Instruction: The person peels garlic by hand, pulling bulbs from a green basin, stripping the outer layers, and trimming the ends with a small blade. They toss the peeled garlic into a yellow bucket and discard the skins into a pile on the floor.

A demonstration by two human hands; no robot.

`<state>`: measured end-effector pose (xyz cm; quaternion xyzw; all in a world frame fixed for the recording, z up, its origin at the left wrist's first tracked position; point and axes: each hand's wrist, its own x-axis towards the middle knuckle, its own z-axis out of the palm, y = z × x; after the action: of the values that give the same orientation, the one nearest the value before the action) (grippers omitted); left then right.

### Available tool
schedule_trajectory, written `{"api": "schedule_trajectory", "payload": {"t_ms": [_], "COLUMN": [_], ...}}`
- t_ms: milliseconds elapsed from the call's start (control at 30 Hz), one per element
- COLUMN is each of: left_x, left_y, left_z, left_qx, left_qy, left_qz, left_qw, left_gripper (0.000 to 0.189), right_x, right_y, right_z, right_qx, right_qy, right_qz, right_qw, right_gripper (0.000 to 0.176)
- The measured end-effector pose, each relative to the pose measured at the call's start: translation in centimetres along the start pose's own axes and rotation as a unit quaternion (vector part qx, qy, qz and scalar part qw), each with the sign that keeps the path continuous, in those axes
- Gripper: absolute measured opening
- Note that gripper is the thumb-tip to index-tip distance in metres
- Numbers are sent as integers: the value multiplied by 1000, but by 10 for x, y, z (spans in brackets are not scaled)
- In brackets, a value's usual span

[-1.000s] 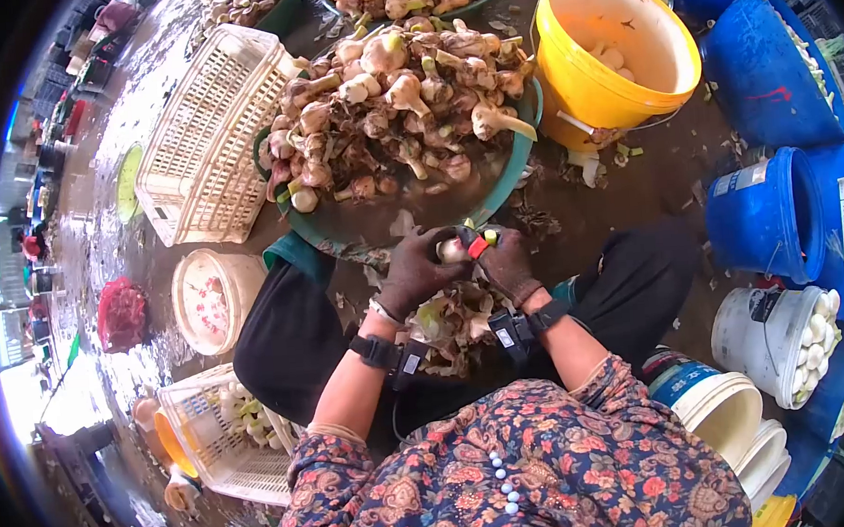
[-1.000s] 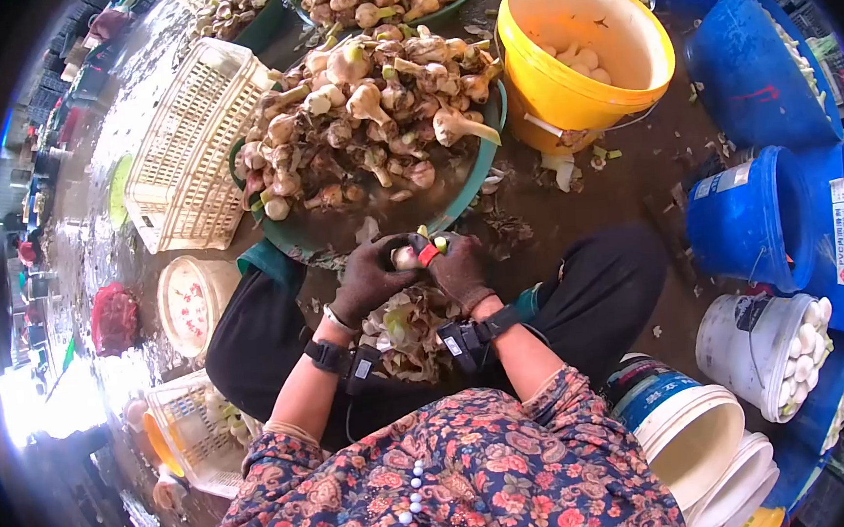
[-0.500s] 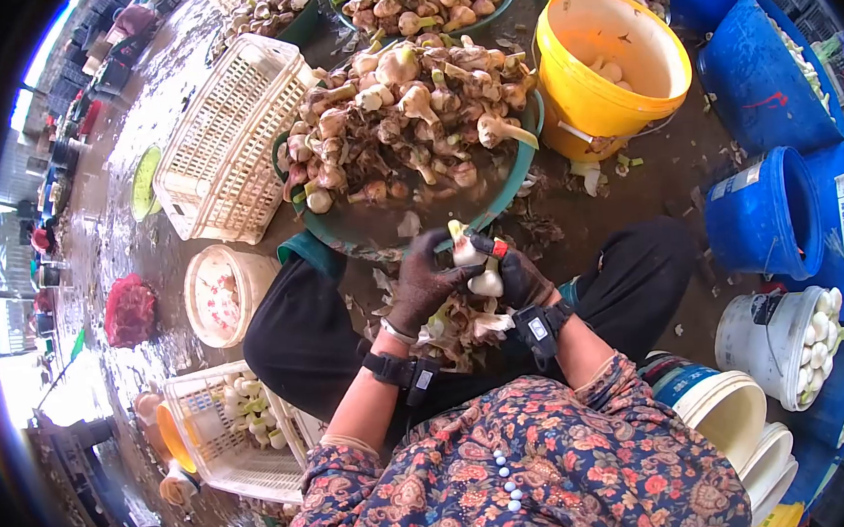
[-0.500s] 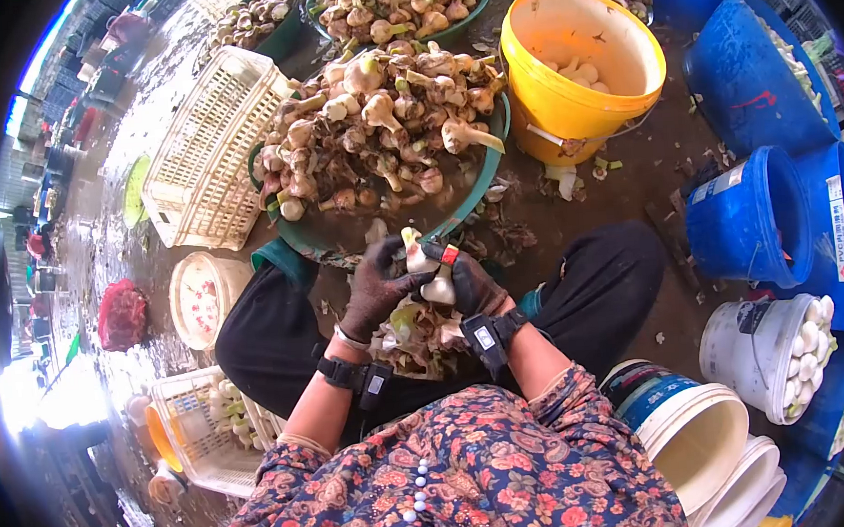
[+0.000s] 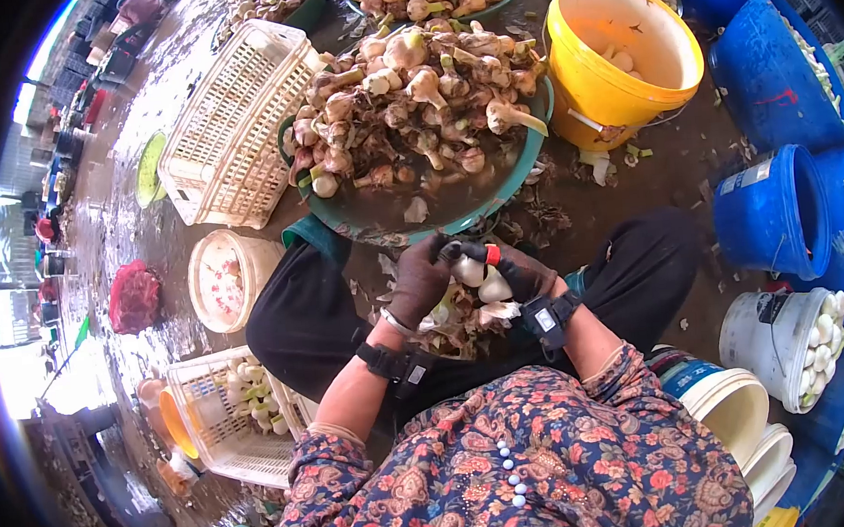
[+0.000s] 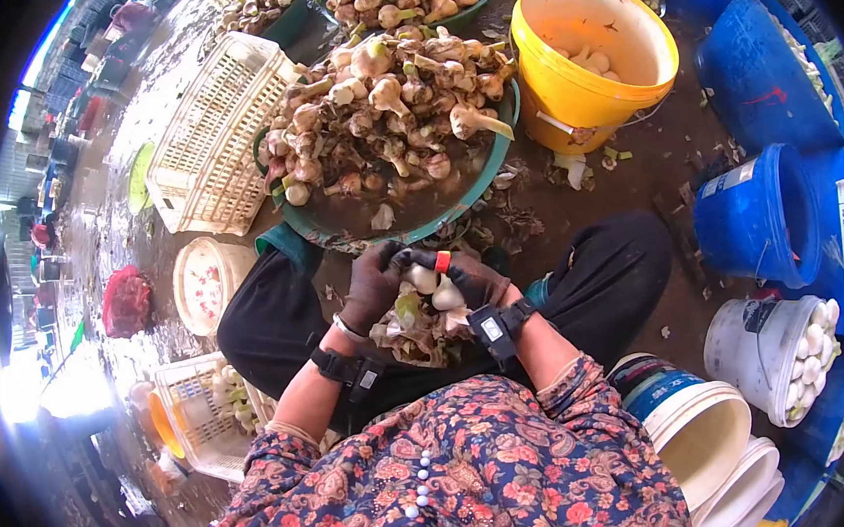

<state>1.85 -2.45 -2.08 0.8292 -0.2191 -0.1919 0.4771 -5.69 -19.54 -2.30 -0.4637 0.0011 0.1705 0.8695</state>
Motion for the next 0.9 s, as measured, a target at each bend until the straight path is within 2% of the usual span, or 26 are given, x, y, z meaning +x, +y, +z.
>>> {"api": "schedule_trajectory", "payload": {"t_ms": [33, 67, 100, 133, 167, 200, 233, 267, 333, 367, 400, 467, 500, 533, 600, 633, 667, 733, 767, 800, 833, 867, 900], "left_x": [1, 2, 1, 1, 0, -6, -12, -16, -19, -21, -21, -18, -15, -13, -14, -16, -16, -15, -15, -18, -20, -23, -28], "left_y": [-6, -8, -11, -15, -23, -30, -36, -31, -31, -29, -28, -29, -24, -20, -16, -16, -15, -24, -28, -28, -23, -17, -11], "left_z": [3, 1, -2, -6, -9, -8, -7, -9, -9, -12, -14, -10, -7, -4, -6, -9, -12, -11, -13, -18, -26, -35, -44], "left_qx": [-105, -105, -305, -490, -383, -383, -178, 37, 19, 101, 182, 137, -161, -439, -409, -403, -397, -393, -388, -388, -308, -224, 5], "left_qy": [9, 10, 6, 3, -37, -35, -13, 9, 41, 57, 72, 69, 68, 60, 62, 48, 34, 30, 28, 27, 40, 51, 109], "left_qz": [-112, -113, -204, -284, -161, -161, -56, 51, 80, 65, 51, 80, -100, -268, -252, -242, -231, -208, -186, -186, -93, 2, 84], "left_qw": [988, 988, 930, 824, 909, 909, 982, 998, 996, 991, 979, 985, 979, 856, 875, 882, 888, 895, 902, 902, 946, 973, 990], "left_gripper": [14, 14, 17, 20, 22, 22, 28, 34, 41, 35, 30, 24, 22, 21, 23, 22, 21, 21, 21, 21, 19, 23, 32], "right_x": [2, 3, 9, 8, 8, 8, 9, 12, 15, 15, 13, 7, 11, 11, 12, 13, 12, 15, 22, 22, 23, 22, 14], "right_y": [-13, -19, -3, 1, -1, -2, -1, 7, 30, 27, 20, 9, 14, 15, 12, 12, 15, 33, 68, 70, 68, 65, 61], "right_z": [6, 8, 0, -2, 2, 5, 6, 3, -4, 2, 9, 21, 20, 23, 31, 33, 32, 23, -8, -18, -26, -36, -51], "right_qx": [-152, -300, -178, -178, -167, -155, -148, -149, -244, -407, -407, -614, -634, -634, -653, -672, -672, -534, -372, -372, -112, 157, 63], "right_qy": [-2, -4, 63, 62, 63, 63, 65, 63, 148, 181, 181, 143, 139, 139, 156, 147, 149, 209, 191, 191, 201, 195, 139], "right_qz": [9, 18, 75, 76, 28, -20, -37, -38, -53, -165, -164, -232, -266, -267, -128, -93, -92, 5, -16, -16, 52, 114, 71], "right_qw": [988, 954, 979, 979, 984, 986, 986, 986, 957, 880, 880, 741, 712, 712, 730, 719, 719, 819, 908, 908, 972, 961, 986], "right_gripper": [44, 39, 45, 45, 46, 47, 48, 48, 48, 48, 48, 52, 49, 49, 41, 31, 31, 25, 22, 22, 23, 24, 23]}}
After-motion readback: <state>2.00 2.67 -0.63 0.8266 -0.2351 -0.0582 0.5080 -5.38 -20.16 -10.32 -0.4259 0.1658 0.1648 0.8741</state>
